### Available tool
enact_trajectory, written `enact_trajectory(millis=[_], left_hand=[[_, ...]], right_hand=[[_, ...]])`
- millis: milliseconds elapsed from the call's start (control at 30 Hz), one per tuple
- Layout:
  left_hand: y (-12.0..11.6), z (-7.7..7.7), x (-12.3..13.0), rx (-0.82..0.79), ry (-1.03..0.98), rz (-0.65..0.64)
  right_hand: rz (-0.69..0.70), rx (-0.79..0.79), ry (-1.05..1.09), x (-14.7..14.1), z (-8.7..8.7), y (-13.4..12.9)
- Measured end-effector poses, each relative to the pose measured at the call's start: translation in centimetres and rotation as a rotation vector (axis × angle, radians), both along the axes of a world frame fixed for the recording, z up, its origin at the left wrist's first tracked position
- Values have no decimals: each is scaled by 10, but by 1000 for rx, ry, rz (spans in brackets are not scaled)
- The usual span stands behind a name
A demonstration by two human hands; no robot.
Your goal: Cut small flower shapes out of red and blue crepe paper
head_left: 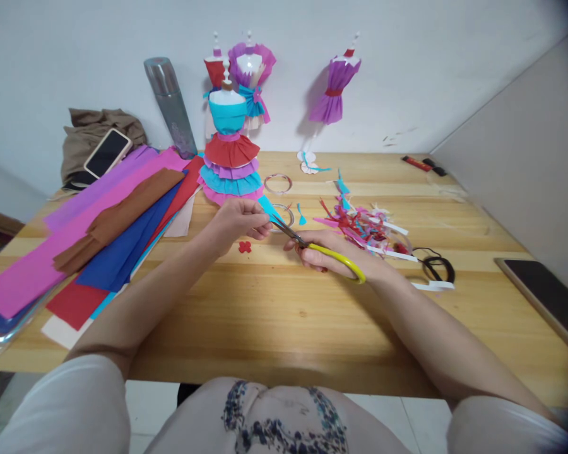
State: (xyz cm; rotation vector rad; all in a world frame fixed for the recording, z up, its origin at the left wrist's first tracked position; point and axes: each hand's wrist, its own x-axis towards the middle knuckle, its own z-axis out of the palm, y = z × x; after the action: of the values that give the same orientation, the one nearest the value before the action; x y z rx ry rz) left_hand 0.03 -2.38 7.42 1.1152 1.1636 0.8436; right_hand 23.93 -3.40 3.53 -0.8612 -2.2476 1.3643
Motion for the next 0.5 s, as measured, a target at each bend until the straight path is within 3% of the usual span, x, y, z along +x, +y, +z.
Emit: enact_trajectory(millis=[233, 500], left_hand=[[-2, -3, 2, 27, -33, 35], [-6, -8, 8, 16, -32, 58]], right_hand=[[-147, -116, 18, -10, -2, -8], [-131, -112, 43, -13, -5, -9]])
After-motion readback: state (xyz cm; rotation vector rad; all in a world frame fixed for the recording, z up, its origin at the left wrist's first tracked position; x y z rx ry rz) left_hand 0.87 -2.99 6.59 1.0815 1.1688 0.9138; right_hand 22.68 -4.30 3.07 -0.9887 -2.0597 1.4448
